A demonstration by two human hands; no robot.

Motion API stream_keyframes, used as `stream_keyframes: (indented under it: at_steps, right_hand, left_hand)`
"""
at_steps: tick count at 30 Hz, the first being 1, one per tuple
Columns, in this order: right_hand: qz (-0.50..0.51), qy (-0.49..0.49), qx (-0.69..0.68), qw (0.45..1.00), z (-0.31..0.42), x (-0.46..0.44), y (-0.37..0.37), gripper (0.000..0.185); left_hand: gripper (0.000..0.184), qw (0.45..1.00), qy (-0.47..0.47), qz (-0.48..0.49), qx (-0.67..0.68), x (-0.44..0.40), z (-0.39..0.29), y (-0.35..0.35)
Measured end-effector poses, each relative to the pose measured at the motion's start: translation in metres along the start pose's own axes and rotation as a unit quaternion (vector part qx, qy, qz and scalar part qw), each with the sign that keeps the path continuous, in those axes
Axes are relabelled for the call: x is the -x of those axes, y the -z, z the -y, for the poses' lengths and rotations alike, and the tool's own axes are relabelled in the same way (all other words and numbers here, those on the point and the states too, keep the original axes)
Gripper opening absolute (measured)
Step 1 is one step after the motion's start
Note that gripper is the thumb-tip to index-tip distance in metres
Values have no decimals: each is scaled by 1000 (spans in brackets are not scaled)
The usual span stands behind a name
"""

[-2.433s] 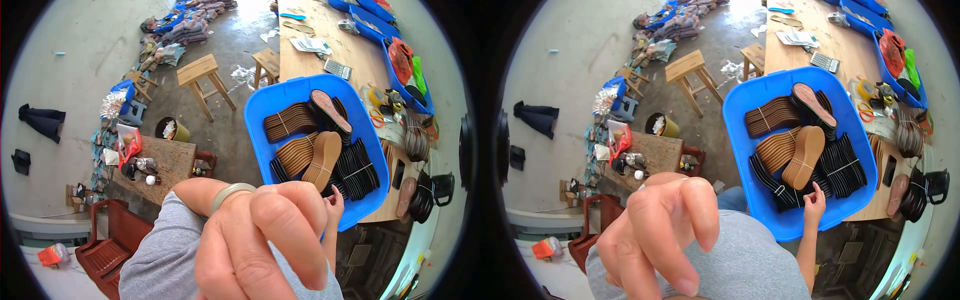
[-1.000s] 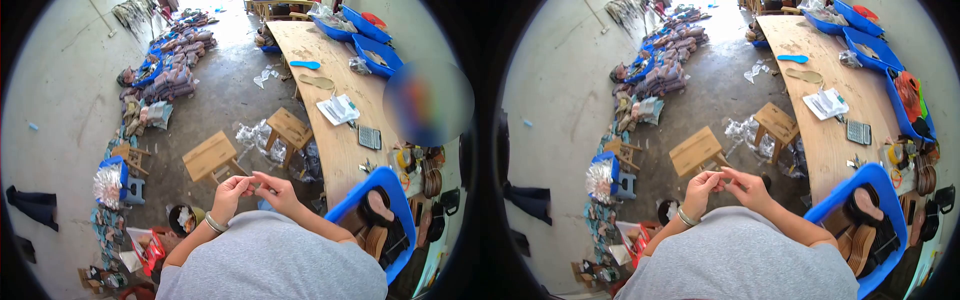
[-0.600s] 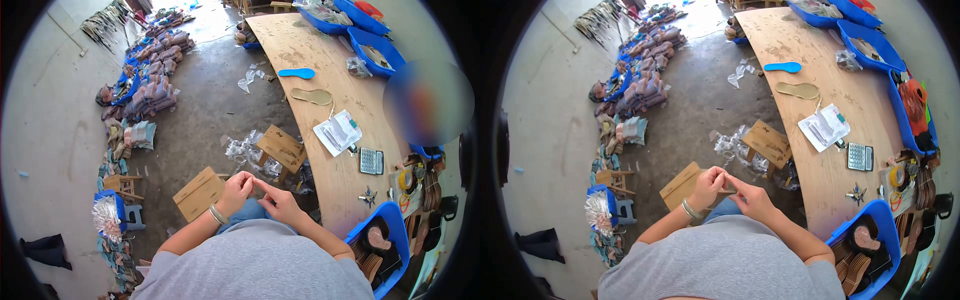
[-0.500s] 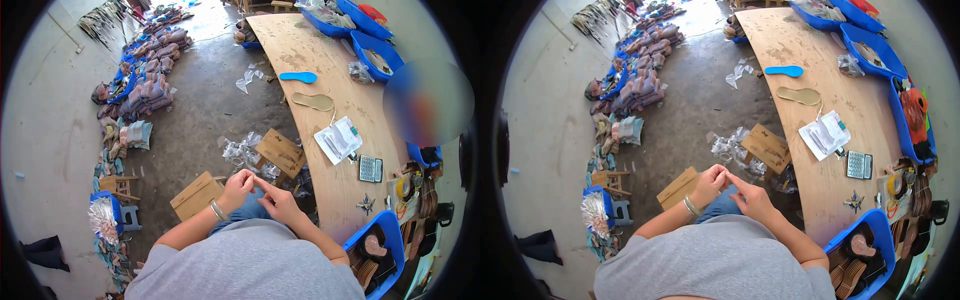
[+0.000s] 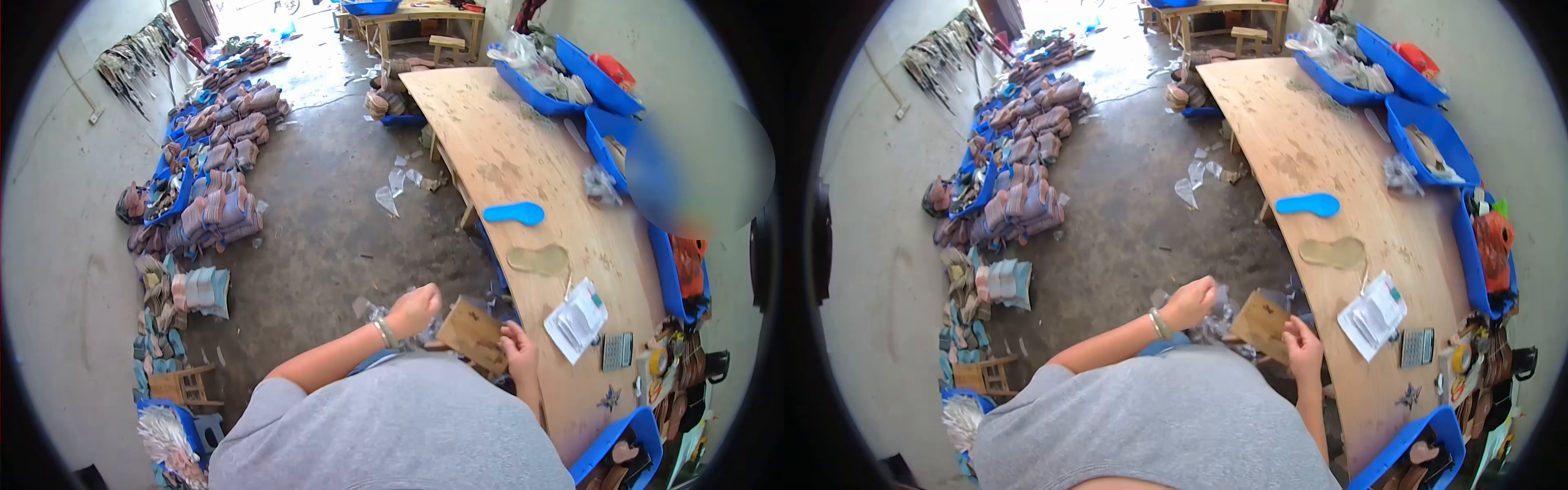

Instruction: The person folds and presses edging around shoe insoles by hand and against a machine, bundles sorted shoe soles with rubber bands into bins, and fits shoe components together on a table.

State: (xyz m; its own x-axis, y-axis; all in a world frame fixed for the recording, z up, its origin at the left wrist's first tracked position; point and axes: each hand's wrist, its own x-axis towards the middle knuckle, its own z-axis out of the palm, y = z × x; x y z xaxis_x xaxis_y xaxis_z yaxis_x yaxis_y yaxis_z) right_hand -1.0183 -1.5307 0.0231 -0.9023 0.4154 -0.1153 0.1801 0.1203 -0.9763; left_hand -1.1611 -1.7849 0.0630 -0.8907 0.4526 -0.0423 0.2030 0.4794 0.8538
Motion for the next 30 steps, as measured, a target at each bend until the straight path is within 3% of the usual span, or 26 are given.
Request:
stream_keyframes:
  at_steps: [2, 3, 5, 7, 8, 10, 11, 12, 13, 18, 26, 28, 30]
  right_hand:
    - [17, 8, 68, 998, 11, -48, -47, 37]
    - [34, 9, 137, 990, 9, -59, -59, 35]
    - [66, 10, 273, 960, -10, -85, -67, 31]
    - [-2, -64, 118, 991, -55, -126, -59, 32]
    - [3, -74, 85, 994, -51, -141, -55, 32]
    - [-47, -126, 34, 990, -44, -157, -66, 23]
    - [-35, -100, 64, 992, -56, -183, -62, 21]
    - [-55, -131, 72, 987, -86, -158, -51, 21]
    - [-79, -166, 66, 981, -94, -133, -48, 21]
    - [-218, -280, 44, 934, -97, -201, -37, 22]
    - [-324, -326, 24, 888, -107, -327, 22, 23]
    - [-338, -334, 24, 880, -105, -318, 9, 24]
    - [-352, -341, 26, 872, -108, -321, 18, 25]
  left_hand:
    - [23, 992, 10, 0, -124, -30, 61, 69]
    - [16, 978, 63, 61, -190, -34, 79, 98]
    - [19, 968, 63, -12, -244, -26, 117, 127]
    - [31, 941, 42, -106, -317, -35, 153, 139]
    - [31, 944, 37, -87, -316, -43, 164, 150]
    - [34, 973, 102, -90, -185, -41, 177, 168]
    - [32, 980, 117, -77, -142, -55, 175, 167]
    - [31, 984, 137, 3, -111, -69, 171, 168]
    - [31, 982, 138, 46, -118, -94, 166, 160]
    - [26, 989, 90, 106, -57, -196, 142, 116]
    - [33, 948, 104, 299, -46, -396, 104, 15]
    - [35, 932, 126, 333, -70, -423, 110, -5]
    - [39, 925, 57, 361, -106, -438, 114, -32]
